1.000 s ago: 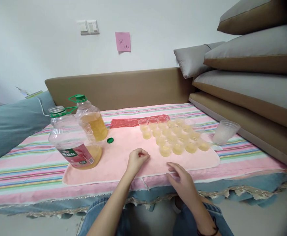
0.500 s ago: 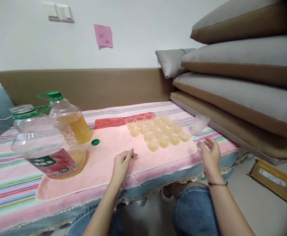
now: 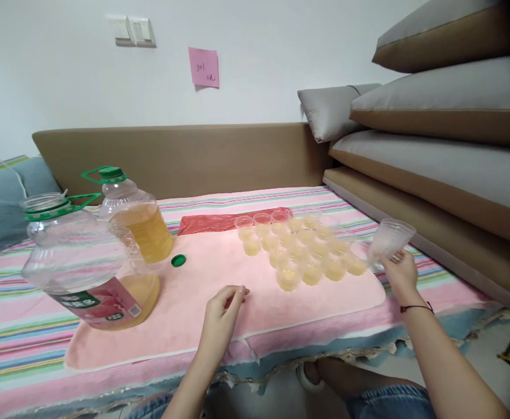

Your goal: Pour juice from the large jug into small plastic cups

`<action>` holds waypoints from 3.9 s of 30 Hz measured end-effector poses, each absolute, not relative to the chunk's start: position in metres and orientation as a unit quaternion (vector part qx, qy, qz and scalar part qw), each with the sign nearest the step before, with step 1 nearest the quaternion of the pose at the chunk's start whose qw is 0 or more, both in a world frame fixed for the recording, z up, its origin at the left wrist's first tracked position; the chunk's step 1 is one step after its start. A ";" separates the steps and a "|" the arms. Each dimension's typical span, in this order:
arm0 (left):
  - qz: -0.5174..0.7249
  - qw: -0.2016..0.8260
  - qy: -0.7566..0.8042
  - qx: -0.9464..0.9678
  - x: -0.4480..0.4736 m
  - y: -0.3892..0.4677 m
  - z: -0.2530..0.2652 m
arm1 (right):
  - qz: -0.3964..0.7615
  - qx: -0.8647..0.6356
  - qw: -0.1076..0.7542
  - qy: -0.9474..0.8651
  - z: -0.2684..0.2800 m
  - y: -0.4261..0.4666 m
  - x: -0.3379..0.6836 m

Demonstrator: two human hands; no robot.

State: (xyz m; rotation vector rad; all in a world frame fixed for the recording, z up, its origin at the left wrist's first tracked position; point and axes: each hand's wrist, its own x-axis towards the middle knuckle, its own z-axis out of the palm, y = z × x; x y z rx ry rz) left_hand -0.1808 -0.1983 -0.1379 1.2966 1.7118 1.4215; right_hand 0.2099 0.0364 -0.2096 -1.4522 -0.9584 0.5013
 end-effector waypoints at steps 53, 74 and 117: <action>0.616 0.539 0.372 0.437 -0.159 -0.213 -0.134 | 0.497 -0.304 0.285 -0.761 -0.175 -0.171 0.072; 0.614 0.451 0.444 0.472 -0.156 -0.213 -0.129 | 0.515 -0.267 0.279 -0.766 -0.177 -0.172 0.068; 0.638 0.445 0.398 0.486 -0.157 -0.213 -0.128 | 0.441 -0.270 0.304 -0.800 -0.194 -0.180 0.058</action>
